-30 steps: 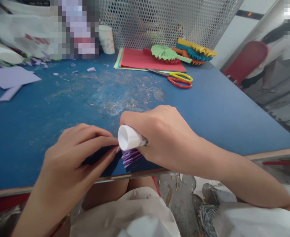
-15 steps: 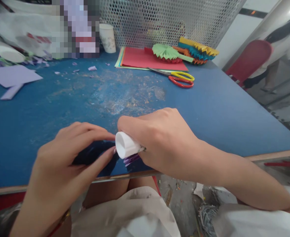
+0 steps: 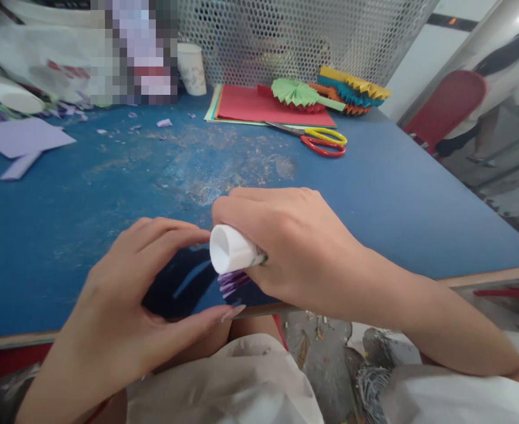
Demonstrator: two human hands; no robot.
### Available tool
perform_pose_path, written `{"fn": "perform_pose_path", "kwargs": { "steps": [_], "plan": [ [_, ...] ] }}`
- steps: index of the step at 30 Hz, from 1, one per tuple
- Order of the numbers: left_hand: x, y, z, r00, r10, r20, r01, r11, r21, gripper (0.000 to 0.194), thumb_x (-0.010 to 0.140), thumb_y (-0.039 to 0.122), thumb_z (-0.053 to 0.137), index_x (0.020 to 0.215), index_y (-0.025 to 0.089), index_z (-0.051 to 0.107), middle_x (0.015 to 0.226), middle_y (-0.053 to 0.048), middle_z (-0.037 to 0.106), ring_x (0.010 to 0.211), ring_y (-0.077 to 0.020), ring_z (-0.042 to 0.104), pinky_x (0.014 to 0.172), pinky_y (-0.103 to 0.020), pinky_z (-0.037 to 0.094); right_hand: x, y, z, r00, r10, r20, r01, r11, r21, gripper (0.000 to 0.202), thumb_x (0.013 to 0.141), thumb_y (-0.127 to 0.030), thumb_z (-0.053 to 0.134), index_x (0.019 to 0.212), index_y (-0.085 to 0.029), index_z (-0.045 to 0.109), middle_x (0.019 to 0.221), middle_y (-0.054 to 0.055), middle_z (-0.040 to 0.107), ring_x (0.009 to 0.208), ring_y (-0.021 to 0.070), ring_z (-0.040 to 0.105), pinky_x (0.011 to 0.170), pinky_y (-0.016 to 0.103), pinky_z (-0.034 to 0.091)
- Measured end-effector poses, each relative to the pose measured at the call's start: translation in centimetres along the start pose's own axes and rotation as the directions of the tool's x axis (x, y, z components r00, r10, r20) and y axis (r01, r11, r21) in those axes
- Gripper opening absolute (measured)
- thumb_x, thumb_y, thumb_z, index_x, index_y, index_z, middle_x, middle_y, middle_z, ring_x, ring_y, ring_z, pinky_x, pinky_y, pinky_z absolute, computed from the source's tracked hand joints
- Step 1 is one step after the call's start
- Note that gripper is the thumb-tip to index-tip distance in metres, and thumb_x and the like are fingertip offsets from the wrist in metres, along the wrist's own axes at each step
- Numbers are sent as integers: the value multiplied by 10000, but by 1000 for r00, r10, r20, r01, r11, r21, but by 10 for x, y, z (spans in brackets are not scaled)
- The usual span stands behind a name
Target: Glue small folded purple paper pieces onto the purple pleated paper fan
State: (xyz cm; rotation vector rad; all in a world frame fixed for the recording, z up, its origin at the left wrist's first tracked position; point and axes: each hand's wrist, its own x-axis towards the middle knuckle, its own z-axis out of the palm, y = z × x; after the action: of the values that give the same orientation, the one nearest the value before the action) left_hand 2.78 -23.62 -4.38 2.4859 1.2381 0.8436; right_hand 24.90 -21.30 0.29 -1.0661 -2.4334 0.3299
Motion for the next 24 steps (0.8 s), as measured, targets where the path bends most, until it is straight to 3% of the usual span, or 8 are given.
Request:
{"fn": "perform_pose_path", "kwargs": {
  "steps": [4,7,12,13,15,18,20,24],
  "plan": [
    [0,0,0,999,18,28,-19,1000,22,527,802,506,790,1221,271,573,1196,-55,630,1096,-288,569,903,-446,473,1,3,-10,998,45,-39,-45,999,4,182,818,-71,675,788,-223,579,723,-42,613,635,113,520,594,275,385],
    [0,0,1,1000,18,15,-19,999,37,513,824,469,779,1239,258,565,1209,-59,613,1114,-287,564,925,-449,472,2,8,-22,994,100,-44,-103,992,-78,85,897,-230,701,838,-217,641,756,-14,650,648,128,534,587,306,389],
    [0,-1,3,1000,9,-23,-8,1000,19,413,872,404,750,1218,269,567,1184,-56,619,1106,-284,567,920,-452,478,-4,24,-55,960,87,-267,-141,971,-191,300,887,-462,742,757,-208,651,655,-6,606,605,122,475,532,337,347],
    [0,-2,3,1000,10,-29,-9,1000,16,402,874,397,751,1212,274,571,1176,-52,624,1105,-284,570,921,-450,479,-6,29,-62,972,71,-223,-116,974,-194,283,860,-466,768,771,-219,663,658,-15,618,599,122,486,524,335,354],
    [0,-3,5,999,3,-44,-2,1000,14,397,878,391,751,1217,285,573,1171,-44,634,1108,-284,576,925,-445,479,-12,40,-73,999,51,-2,-50,981,-187,257,779,-432,845,913,-262,708,790,-38,700,671,132,583,588,310,434],
    [0,-5,6,998,-10,-63,10,1000,0,391,898,376,733,1245,301,570,1193,-42,641,1128,-279,580,941,-431,473,-18,56,-78,951,88,295,-25,978,-209,588,714,-259,889,1247,-327,651,1187,-39,722,1007,176,675,862,302,480],
    [1,-7,6,997,-11,-77,10,1000,-11,351,911,358,719,1230,300,582,1185,-35,656,1115,-264,598,936,-414,478,-17,65,-75,926,137,352,-56,971,-232,603,781,-159,805,1329,-313,604,1301,-5,684,1131,184,641,943,313,443],
    [2,-9,4,999,-10,-50,9,999,-33,245,955,338,661,1194,295,627,1094,-10,712,1009,-214,660,893,-366,506,-6,76,-66,896,186,403,-104,971,-217,478,832,-119,704,1268,-308,654,1197,-11,731,1070,181,655,878,302,443]
  ]
}}
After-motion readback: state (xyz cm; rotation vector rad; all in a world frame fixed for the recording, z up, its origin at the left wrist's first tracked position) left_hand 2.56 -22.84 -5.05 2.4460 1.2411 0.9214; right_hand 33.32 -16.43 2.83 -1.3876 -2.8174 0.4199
